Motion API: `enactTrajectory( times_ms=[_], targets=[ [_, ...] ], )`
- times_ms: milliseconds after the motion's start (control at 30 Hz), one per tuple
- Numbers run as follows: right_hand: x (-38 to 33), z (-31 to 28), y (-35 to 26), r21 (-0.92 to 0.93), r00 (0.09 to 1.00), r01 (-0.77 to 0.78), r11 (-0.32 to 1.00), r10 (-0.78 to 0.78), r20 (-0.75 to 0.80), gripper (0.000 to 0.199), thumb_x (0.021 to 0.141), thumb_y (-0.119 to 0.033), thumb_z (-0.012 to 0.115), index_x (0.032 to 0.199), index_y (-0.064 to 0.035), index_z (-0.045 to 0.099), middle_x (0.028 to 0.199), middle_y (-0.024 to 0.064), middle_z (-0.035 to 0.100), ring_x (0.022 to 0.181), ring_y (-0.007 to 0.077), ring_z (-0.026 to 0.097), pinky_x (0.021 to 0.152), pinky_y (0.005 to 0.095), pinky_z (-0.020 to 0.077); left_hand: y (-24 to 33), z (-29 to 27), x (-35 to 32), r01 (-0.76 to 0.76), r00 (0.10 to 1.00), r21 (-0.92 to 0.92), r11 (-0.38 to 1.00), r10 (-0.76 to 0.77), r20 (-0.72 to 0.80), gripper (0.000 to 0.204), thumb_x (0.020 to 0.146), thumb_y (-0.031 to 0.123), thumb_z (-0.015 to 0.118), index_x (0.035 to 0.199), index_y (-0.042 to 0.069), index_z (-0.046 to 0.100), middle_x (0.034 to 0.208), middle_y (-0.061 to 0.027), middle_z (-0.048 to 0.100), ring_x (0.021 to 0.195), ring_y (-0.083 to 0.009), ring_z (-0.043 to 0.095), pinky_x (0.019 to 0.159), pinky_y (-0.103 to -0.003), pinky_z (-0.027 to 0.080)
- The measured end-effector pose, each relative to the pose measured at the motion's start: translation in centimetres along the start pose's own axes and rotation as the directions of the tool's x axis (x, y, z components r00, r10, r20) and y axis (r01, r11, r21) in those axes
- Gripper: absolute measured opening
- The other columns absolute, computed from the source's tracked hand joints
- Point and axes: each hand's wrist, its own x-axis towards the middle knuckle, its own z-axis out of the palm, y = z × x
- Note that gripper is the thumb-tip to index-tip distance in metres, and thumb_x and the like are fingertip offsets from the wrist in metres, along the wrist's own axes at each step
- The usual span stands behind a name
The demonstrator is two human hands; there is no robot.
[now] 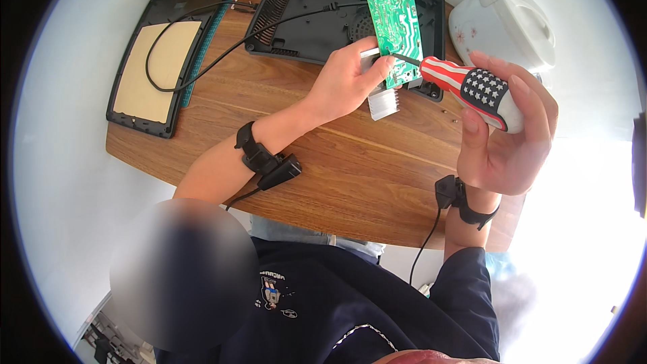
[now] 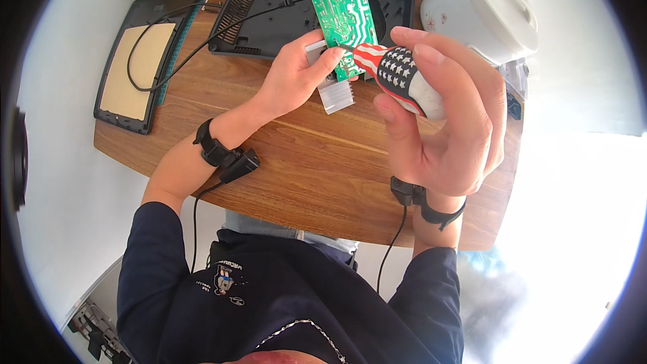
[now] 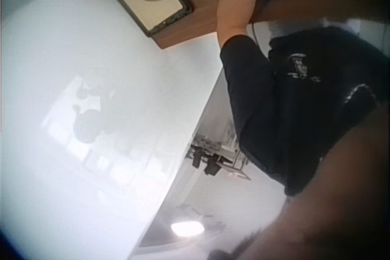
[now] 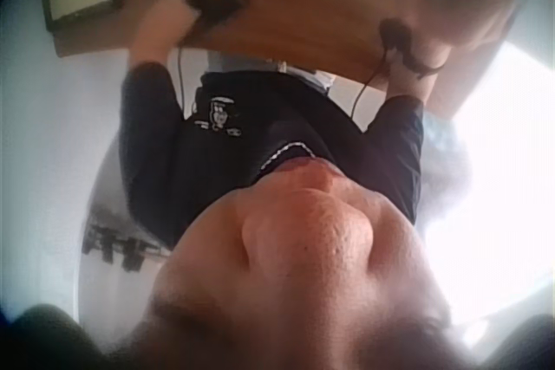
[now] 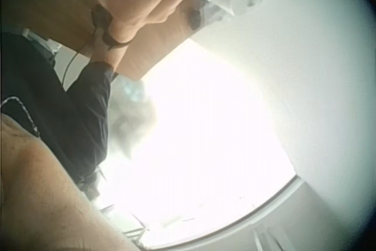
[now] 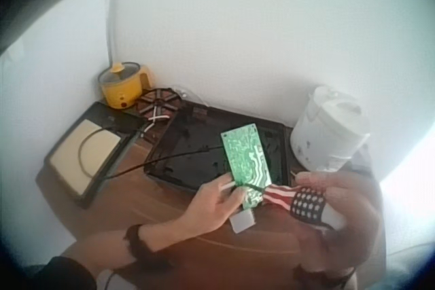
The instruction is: The person attaches a metal heatsink to a green circuit board using a screwdriver. They align the heatsink, insert screws, and tighten them while repeatedly flipping the board to access both sides.
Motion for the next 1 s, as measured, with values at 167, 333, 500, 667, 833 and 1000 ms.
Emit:
enactTrajectory(
  times_ms=[167, 333, 500, 667, 833, 1000],
  targets=[
    [0.0, -0.4, -0.3, -0.045, 0.999, -0.04, 0.998, 0.039, -0.011, 0.05, 0.098, -0.021, 0.071, 0.139, -0.0028, 0.05, 0.121, 0.0232, 0.067, 0.109, 0.0317, 0.068, 0.095, 0.0403, 0.0548, -0.2, 0.0, 0.0, -0.008, 1.0, -0.038, 0.999, 0.007, -0.017, 0.028, 0.107, 0.015, 0.058, 0.127, -0.004, 0.061, 0.108, -0.0072, 0.073, 0.09, -0.0094, 0.068, 0.082, -0.028, 0.057],
    [0.1, -0.6, 0.1, -0.028, 0.998, -0.055, 0.998, 0.054, -0.03, 0.052, 0.098, -0.026, 0.071, 0.138, -0.0007, 0.05, 0.119, 0.0236, 0.068, 0.108, 0.0306, 0.069, 0.095, 0.0396, 0.0553, -0.5, 0.0, 0.0, -0.013, 1.0, -0.014, 1.0, 0.013, -0.023, 0.028, 0.107, 0.017, 0.058, 0.126, -0.003, 0.062, 0.106, -0.0065, 0.073, 0.089, -0.0092, 0.067, 0.081, -0.028, 0.057],
    [0.0, -0.1, 1.2, 0.102, 0.981, -0.141, 0.985, 0.153, -0.118, 0.051, 0.097, -0.026, 0.072, 0.132, 0.0049, 0.053, 0.12, 0.0248, 0.068, 0.108, 0.033, 0.071, 0.093, 0.0383, 0.0575, -0.5, 0.2, 0.2, -0.044, 0.999, 0.014, 0.999, 0.044, -0.014, 0.028, 0.107, 0.018, 0.058, 0.125, -0.003, 0.063, 0.105, -0.0061, 0.073, 0.088, -0.0094, 0.067, 0.08, -0.028, 0.057],
    [0.1, 1.6, 1.8, 0.354, 0.9, -0.169, 0.92, 0.29, -0.324, 0.047, 0.101, -0.022, 0.068, 0.13, 0.0105, 0.053, 0.12, 0.0278, 0.066, 0.109, 0.0398, 0.07, 0.092, 0.0445, 0.0611, -0.6, -0.1, -0.1, -0.034, 0.999, -0.025, 0.999, 0.034, -0.008, 0.028, 0.107, 0.02, 0.058, 0.124, -0.002, 0.063, 0.107, -0.0059, 0.072, 0.091, -0.0091, 0.067, 0.082, -0.028, 0.056],
    [0.3, 0.3, 4.7, 0.453, 0.821, -0.323, 0.831, 0.484, -0.302, 0.043, 0.103, -0.013, 0.061, 0.136, 0.0115, 0.05, 0.121, 0.0286, 0.066, 0.111, 0.0423, 0.069, 0.09, 0.0441, 0.0612, -0.1, -0.1, -0.1, -0.039, 0.997, -0.008, 0.999, 0.04, 0.066, 0.03, 0.109, 0.018, 0.052, 0.132, -0.002, 0.057, 0.116, -0.0106, 0.071, 0.099, -0.0165, 0.07, 0.088, -0.031, 0.058],
    [-0.6, -0.1, 7.6, 0.67, 0.742, -0.402, 0.624, 0.65, -0.161, 0.039, 0.103, -0.009, 0.057, 0.137, 0.0104, 0.052, 0.12, 0.0282, 0.067, 0.11, 0.0414, 0.071, 0.088, 0.0443, 0.0626, 0.5, 0.3, -0.3, -0.04, 0.996, -0.091, 0.995, 0.047, 0.073, 0.03, 0.11, 0.017, 0.05, 0.133, -0.002, 0.056, 0.116, -0.0114, 0.071, 0.098, -0.018, 0.071, 0.087, -0.031, 0.058]
  ],
)
